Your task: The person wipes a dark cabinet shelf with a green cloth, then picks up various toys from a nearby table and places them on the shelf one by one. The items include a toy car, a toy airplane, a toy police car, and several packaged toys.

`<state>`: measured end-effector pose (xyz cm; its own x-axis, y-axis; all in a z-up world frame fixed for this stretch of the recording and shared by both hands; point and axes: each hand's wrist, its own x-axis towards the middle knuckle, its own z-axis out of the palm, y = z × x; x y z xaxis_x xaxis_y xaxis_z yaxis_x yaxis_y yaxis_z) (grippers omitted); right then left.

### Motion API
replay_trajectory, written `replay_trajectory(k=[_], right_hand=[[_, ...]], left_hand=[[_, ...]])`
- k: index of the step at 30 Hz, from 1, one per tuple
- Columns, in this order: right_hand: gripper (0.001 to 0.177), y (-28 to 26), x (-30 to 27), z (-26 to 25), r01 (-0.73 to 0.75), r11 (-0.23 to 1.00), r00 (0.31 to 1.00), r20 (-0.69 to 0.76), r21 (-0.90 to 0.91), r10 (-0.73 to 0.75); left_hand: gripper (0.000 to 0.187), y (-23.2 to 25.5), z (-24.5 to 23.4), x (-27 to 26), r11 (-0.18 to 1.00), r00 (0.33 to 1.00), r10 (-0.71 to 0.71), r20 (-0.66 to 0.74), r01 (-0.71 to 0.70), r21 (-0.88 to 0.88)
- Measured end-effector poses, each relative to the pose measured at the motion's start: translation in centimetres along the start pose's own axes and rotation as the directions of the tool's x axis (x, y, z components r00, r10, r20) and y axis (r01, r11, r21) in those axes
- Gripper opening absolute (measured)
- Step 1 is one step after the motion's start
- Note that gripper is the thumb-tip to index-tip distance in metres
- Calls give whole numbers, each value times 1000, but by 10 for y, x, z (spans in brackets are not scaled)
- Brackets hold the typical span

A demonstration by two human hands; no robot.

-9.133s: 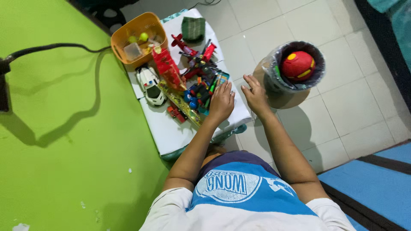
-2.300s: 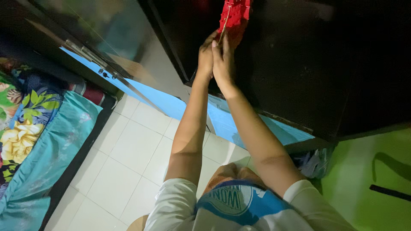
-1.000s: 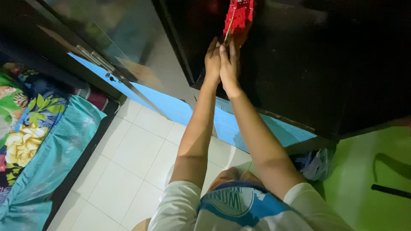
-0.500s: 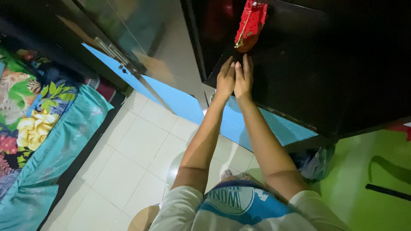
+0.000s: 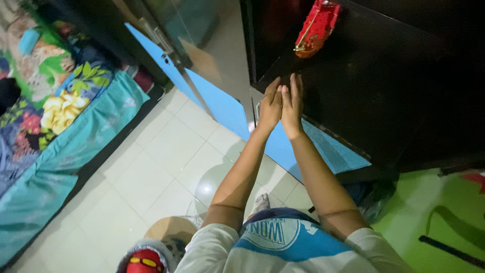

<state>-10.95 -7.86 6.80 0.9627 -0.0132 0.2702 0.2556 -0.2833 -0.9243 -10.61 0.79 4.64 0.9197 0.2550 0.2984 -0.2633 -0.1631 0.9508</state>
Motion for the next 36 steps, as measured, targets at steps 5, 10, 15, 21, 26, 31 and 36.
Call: replay_trajectory(k=[5,10,15,21,26,31,36], right_hand=[[57,12,-15,-2,101,995,991,92,-2,-100],[56,13,-43,-6,112,994,976,189,12,-112],[55,0,-81,-3,76,993,943,316,94,-102],[55,-15,-133,18,28,993,879,470,114,-78],[58,-35,-183,45,-20,984,790,606,174,-91],[58,-58,-244,77,-51,976,684,719,211,-119],[55,-70,-312,112,-43,965,598,781,257,-181]], left_hand=[[46,4,-3,-30,999,996,-38,-78,39,12],[46,11,-8,-68,998,983,-48,-177,54,29],[47,24,-28,-110,997,965,-77,-249,82,9],[48,35,-66,-166,980,913,-138,-384,182,80],[48,47,-106,-218,969,844,-200,-498,244,24],[46,46,-154,-275,958,753,-202,-626,286,35],[44,41,-199,-341,940,658,-124,-742,317,124]])
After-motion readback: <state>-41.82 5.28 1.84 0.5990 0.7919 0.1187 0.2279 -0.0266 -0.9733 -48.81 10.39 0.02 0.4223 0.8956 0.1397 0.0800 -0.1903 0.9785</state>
